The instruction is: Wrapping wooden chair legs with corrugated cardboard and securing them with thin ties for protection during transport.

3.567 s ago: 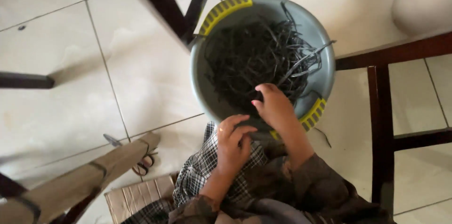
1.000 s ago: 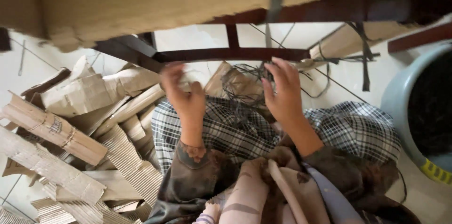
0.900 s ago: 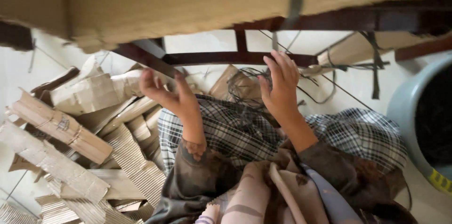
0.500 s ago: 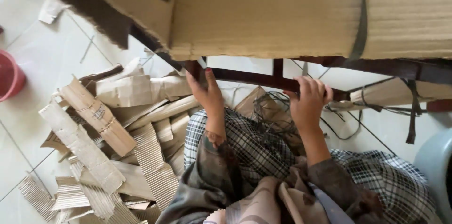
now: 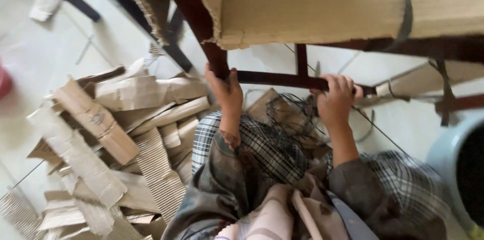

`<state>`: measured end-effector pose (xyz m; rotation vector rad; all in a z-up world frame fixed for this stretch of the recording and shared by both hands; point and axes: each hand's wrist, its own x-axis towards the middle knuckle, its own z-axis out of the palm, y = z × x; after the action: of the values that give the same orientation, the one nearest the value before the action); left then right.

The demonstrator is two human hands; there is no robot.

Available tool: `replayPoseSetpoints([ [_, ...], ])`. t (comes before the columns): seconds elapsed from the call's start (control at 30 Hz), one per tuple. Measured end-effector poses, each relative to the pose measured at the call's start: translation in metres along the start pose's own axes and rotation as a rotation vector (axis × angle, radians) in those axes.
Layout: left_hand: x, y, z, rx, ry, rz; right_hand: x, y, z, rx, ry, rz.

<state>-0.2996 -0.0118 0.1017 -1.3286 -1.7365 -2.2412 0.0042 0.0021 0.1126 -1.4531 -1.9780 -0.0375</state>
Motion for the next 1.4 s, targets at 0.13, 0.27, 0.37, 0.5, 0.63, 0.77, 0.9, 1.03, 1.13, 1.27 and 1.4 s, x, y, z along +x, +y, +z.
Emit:
replayPoseSetpoints([
  [0.13,-0.016,0.004,0.01,0.011,-0.013,-0.026,-0.004,0.027,0.011,-0.077,0.035,0.055],
  [0.27,-0.016,0.034,0.013,-0.008,-0.114,-0.096,-0.005,0.048,0.011,-0.055,0.051,0.033],
  [0.37,-0.017,0.058,0.016,-0.05,-0.205,-0.141,-0.008,0.063,0.012,-0.078,0.07,0.023],
  [0.5,-0.025,0.068,0.026,-0.096,-0.271,-0.174,-0.004,0.076,0.005,-0.102,0.109,0.024],
  [0.63,-0.038,0.079,0.038,-0.13,-0.306,-0.212,-0.008,0.062,-0.009,-0.092,0.177,0.091],
  [0.77,-0.043,0.078,0.043,-0.147,-0.325,-0.185,-0.048,0.08,0.027,-0.05,0.423,0.261],
  [0.9,-0.049,0.066,0.042,-0.154,-0.345,-0.136,-0.108,0.06,0.076,-0.014,0.199,0.428],
  [1.03,-0.046,0.065,0.042,-0.18,-0.365,-0.102,-0.099,0.002,0.052,0.184,-0.238,0.407],
  [1.13,-0.043,0.075,0.044,-0.145,-0.356,-0.093,-0.126,-0.003,0.07,-0.022,-0.817,0.324],
  [1.27,-0.04,0.074,0.044,-0.142,-0.371,-0.097,-0.172,0.001,0.086,-0.001,-0.969,0.276],
  [1.4,-0.048,0.056,0.049,-0.163,-0.345,-0.084,-0.195,0.001,0.084,-0.046,-1.102,0.222],
])
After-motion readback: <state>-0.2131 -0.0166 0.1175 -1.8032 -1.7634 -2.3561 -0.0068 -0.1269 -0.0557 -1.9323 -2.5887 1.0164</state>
